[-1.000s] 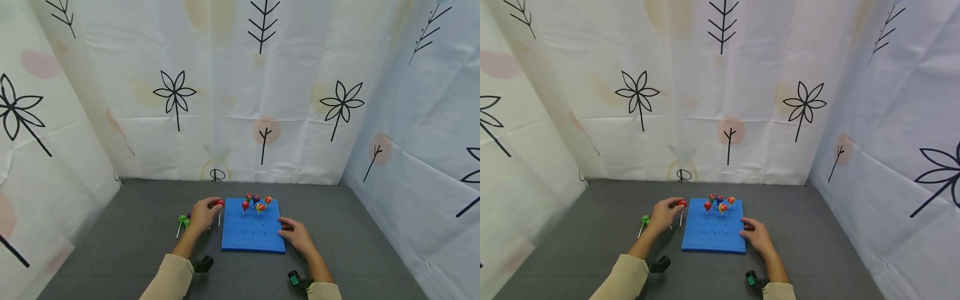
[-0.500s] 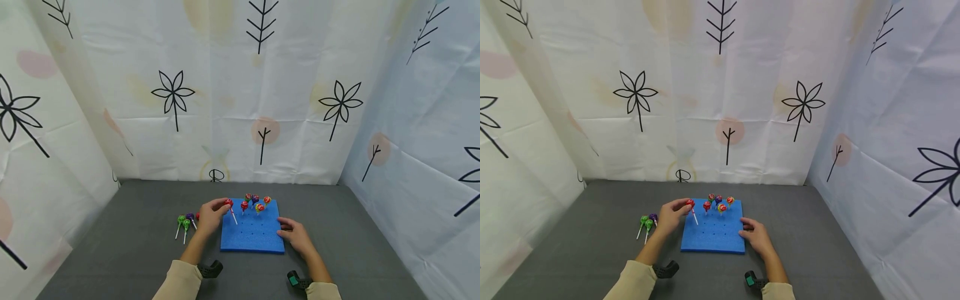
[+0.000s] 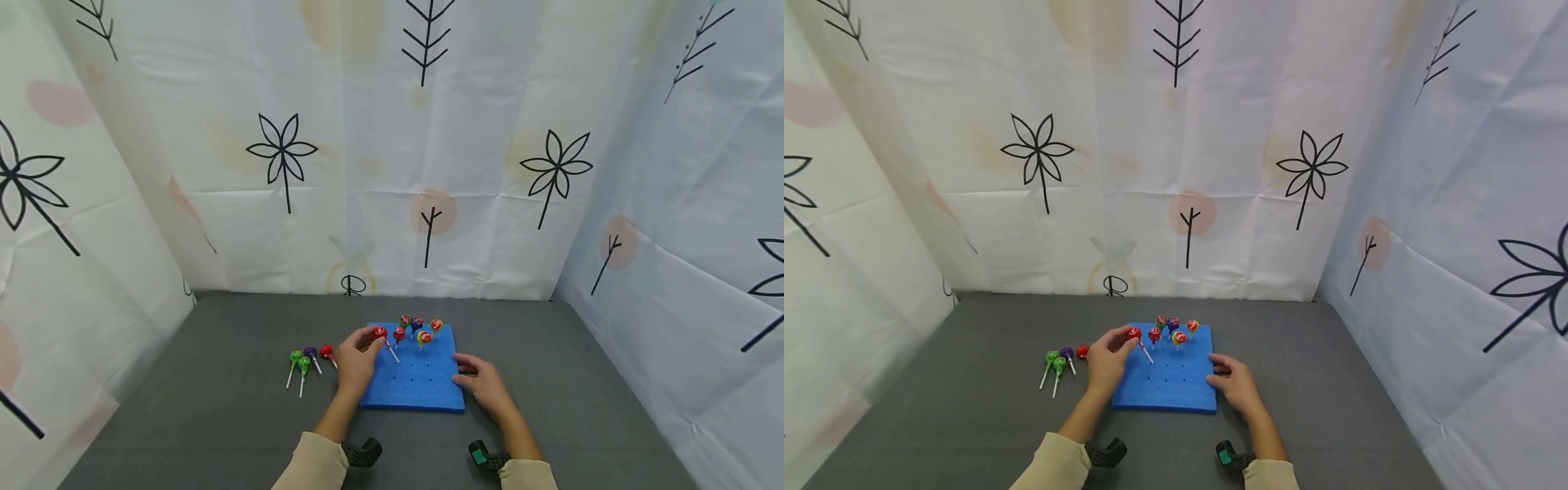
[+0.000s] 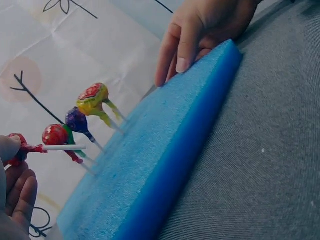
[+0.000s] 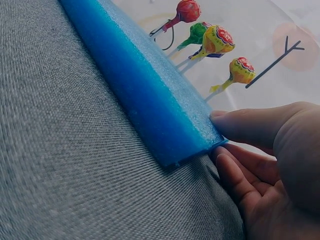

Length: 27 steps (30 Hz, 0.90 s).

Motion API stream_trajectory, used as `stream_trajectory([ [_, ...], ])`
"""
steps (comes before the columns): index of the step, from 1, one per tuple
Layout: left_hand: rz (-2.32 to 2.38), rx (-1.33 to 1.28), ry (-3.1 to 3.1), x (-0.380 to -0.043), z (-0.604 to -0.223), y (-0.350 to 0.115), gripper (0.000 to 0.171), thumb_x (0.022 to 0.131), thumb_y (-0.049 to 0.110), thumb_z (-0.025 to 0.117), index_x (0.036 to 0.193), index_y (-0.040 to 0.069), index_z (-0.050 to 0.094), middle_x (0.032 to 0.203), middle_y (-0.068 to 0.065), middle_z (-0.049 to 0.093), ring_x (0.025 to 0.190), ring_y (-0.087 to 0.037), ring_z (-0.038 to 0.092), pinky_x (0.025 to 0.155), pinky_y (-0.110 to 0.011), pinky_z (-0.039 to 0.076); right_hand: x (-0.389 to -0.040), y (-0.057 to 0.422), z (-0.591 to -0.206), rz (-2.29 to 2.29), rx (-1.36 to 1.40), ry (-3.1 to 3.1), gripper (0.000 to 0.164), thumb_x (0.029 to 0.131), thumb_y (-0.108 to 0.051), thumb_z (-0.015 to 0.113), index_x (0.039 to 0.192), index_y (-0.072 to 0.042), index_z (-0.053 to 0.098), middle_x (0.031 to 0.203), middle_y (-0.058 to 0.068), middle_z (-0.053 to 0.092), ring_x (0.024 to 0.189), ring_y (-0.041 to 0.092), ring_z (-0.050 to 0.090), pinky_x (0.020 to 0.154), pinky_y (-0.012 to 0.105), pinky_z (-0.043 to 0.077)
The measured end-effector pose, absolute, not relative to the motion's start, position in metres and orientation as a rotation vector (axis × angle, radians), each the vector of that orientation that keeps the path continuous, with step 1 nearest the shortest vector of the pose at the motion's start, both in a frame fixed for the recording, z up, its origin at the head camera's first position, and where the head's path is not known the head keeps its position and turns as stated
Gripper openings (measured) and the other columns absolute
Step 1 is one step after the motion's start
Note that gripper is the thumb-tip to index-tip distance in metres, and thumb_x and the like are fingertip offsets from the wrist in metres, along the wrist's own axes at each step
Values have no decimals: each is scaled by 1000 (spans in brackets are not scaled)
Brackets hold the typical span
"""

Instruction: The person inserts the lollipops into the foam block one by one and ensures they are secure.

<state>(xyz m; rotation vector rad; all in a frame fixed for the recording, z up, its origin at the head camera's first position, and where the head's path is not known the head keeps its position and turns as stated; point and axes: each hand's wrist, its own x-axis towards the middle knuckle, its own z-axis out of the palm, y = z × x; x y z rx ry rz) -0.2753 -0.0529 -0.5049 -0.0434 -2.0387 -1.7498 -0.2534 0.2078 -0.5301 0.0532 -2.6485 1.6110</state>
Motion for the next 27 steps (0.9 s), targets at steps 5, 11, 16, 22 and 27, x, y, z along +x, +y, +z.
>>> stream_trajectory([
  [5,-1710,-29,-2056,-275,-509,-51,27,86,13,76,111,3,71,100,-5,72,87,-18,67,79,-34,54,-253,208,-530,1621,59,-2643,40,87,-2,71,125,1,62,114,12,65,102,26,60,87,44,49],
  [11,-1628,-47,-2096,-272,-513,-48,24,87,14,74,110,9,71,100,-2,71,88,-16,65,79,-34,54,-254,207,-529,1615,53,-2642,39,87,-2,71,125,-1,63,114,11,65,103,26,60,88,44,49],
  [16,-1602,-76,-2107,-272,-517,-48,25,86,13,75,110,10,71,101,1,71,88,-15,65,81,-37,54,-254,207,-529,1635,67,-2636,38,88,-3,70,125,0,62,115,12,64,104,27,59,89,45,49],
  [22,-1505,-163,-2131,-273,-521,-47,25,84,12,77,109,9,72,101,-1,71,90,-17,65,81,-41,53,-254,207,-530,1647,72,-2628,37,88,-1,70,124,0,63,116,12,64,104,27,59,89,45,49],
  [27,-1339,-257,-2197,-273,-522,-46,27,83,15,79,108,11,72,101,-3,71,91,-21,63,80,-43,51,-253,207,-529,1645,67,-2628,37,88,-2,70,124,0,63,117,12,63,104,27,59,90,46,48],
])
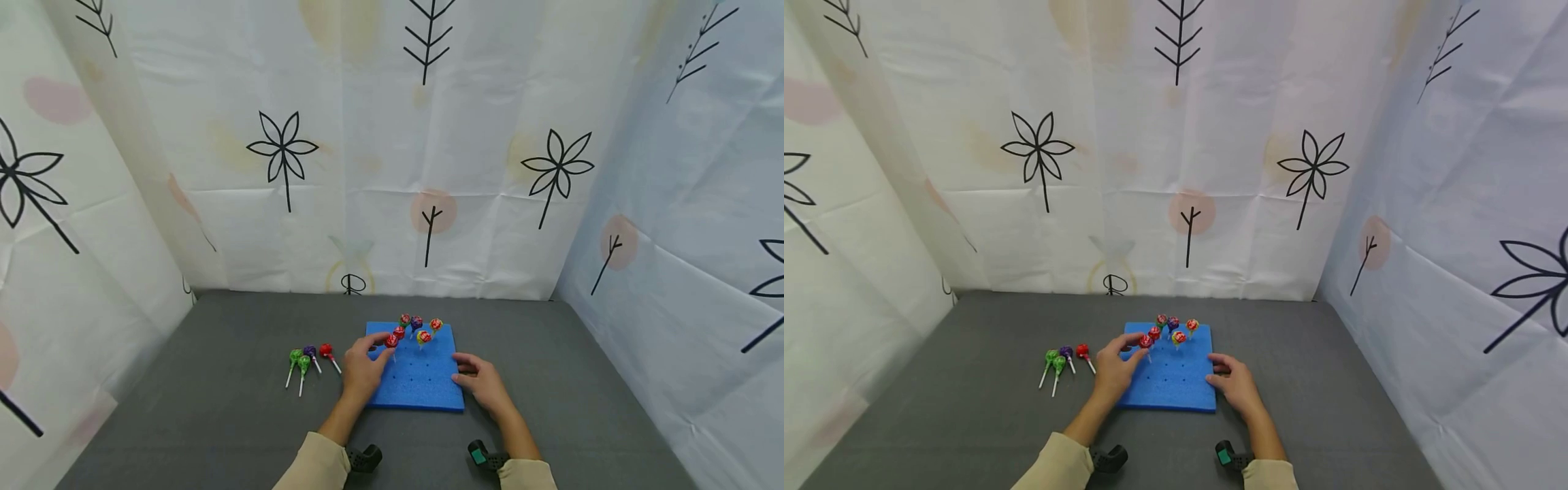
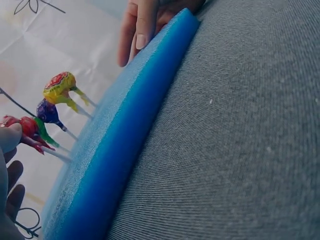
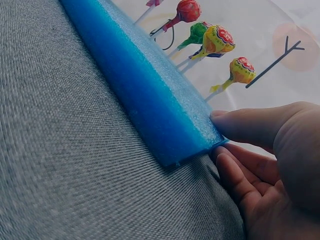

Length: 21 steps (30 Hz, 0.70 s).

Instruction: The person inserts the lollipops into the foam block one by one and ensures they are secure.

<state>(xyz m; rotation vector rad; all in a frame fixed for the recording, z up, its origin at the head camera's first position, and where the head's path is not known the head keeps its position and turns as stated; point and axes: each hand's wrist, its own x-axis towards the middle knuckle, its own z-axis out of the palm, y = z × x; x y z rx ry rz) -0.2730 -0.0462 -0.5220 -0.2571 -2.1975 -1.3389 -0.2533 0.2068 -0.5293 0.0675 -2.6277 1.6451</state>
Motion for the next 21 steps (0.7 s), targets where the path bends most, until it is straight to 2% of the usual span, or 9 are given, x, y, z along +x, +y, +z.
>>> stream_trajectory([
  [10,-1261,-352,-2257,-272,-521,-43,25,82,22,79,106,14,73,102,-1,70,93,-19,59,78,-40,49,-253,207,-529,1635,70,-2628,37,88,-2,70,124,0,63,117,13,63,104,27,59,90,45,48],
  [21,-1310,-300,-2304,-271,-520,-42,22,84,24,78,104,16,73,100,2,69,93,-17,58,78,-38,48,-253,206,-529,1617,61,-2638,36,89,-2,69,124,-1,63,117,12,63,105,27,58,91,46,48],
])
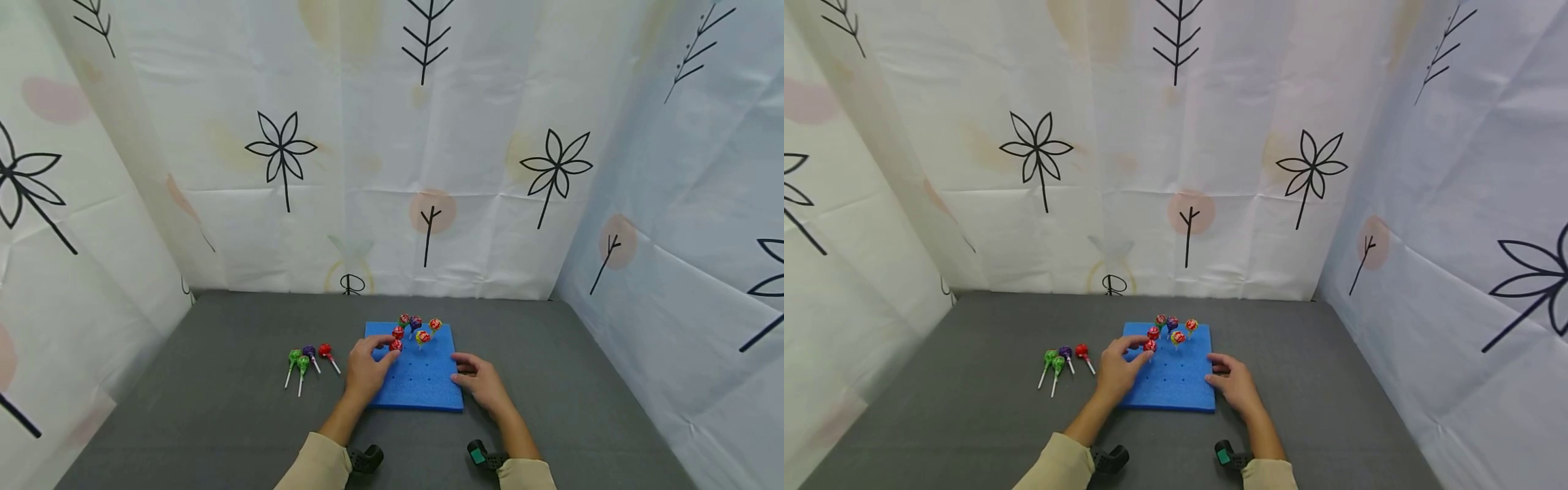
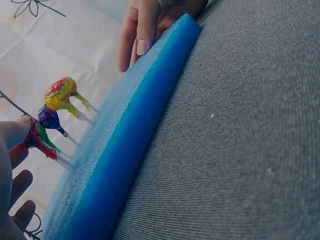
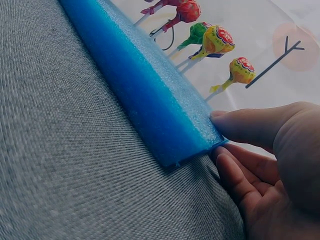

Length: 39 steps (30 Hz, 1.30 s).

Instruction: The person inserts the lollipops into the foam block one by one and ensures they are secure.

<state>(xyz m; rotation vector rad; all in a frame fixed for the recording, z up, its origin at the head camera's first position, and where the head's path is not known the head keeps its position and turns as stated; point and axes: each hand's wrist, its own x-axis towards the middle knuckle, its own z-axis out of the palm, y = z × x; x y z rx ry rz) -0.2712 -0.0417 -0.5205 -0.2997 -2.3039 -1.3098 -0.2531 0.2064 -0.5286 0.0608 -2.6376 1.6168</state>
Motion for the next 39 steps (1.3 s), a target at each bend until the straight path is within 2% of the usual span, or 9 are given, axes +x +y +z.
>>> stream_trajectory([
  [21,-1429,-236,-2256,-267,-515,-47,25,83,21,79,106,13,72,101,0,69,95,-20,59,78,-45,49,-253,206,-531,1636,74,-2620,36,88,-1,69,123,0,63,117,13,63,104,27,58,89,45,49],
  [29,-1332,-255,-2202,-268,-518,-65,24,80,14,81,103,12,73,99,0,70,93,-21,60,76,-43,48,-253,206,-531,1633,75,-2626,36,87,-1,70,123,0,63,117,13,63,104,27,58,89,44,49],
  [34,-1280,-272,-2155,-268,-517,-77,24,78,8,82,101,9,74,97,-4,71,89,-24,60,74,-45,48,-254,207,-530,1608,76,-2629,36,87,-2,70,123,-1,63,116,12,64,104,27,59,88,43,49],
  [39,-1239,-301,-2124,-269,-511,-88,23,77,8,83,98,9,74,94,-5,71,88,-26,60,72,-44,46,-254,209,-530,1605,73,-2625,36,87,-2,70,123,-3,64,115,11,64,103,27,59,88,43,49],
])
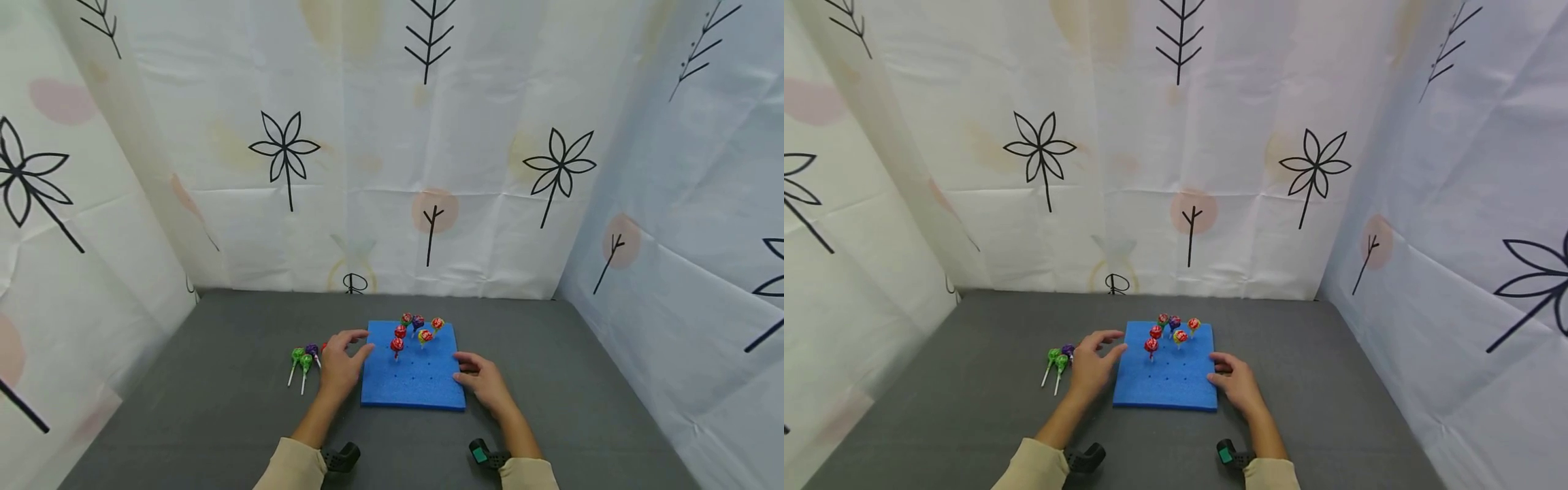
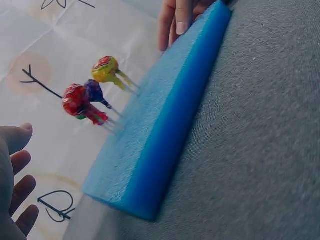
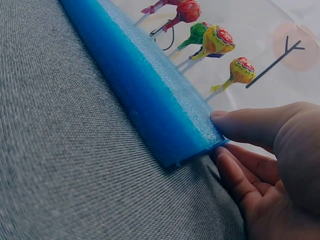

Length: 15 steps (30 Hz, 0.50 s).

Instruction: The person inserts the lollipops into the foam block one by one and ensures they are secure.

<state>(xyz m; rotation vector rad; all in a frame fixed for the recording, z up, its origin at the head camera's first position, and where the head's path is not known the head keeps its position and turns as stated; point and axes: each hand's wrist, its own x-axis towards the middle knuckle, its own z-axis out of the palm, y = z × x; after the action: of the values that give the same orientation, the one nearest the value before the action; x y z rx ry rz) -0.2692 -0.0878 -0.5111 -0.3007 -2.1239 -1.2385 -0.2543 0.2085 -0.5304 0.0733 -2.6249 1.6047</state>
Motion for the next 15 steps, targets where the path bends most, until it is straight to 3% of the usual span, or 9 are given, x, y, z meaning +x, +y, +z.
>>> stream_trajectory([
  [6,-1181,-276,-2103,-271,-513,-102,23,76,8,83,97,10,75,94,-4,71,87,-27,61,71,-41,47,-255,209,-532,1593,83,-2635,37,87,-2,70,123,-2,63,115,12,64,103,27,59,88,44,49],
  [11,-1129,-205,-2149,-273,-517,-116,23,77,9,82,99,11,75,90,-9,69,76,-27,54,65,-38,41,-254,209,-532,1603,72,-2642,37,87,-2,70,124,-2,63,116,10,64,104,26,58,89,45,49],
  [15,-1083,-174,-2204,-275,-518,-125,23,78,12,82,99,13,75,93,-7,69,82,-28,55,72,-42,41,-255,208,-530,1619,58,-2634,37,87,-2,70,124,-2,64,115,11,64,104,26,59,89,45,48],
])
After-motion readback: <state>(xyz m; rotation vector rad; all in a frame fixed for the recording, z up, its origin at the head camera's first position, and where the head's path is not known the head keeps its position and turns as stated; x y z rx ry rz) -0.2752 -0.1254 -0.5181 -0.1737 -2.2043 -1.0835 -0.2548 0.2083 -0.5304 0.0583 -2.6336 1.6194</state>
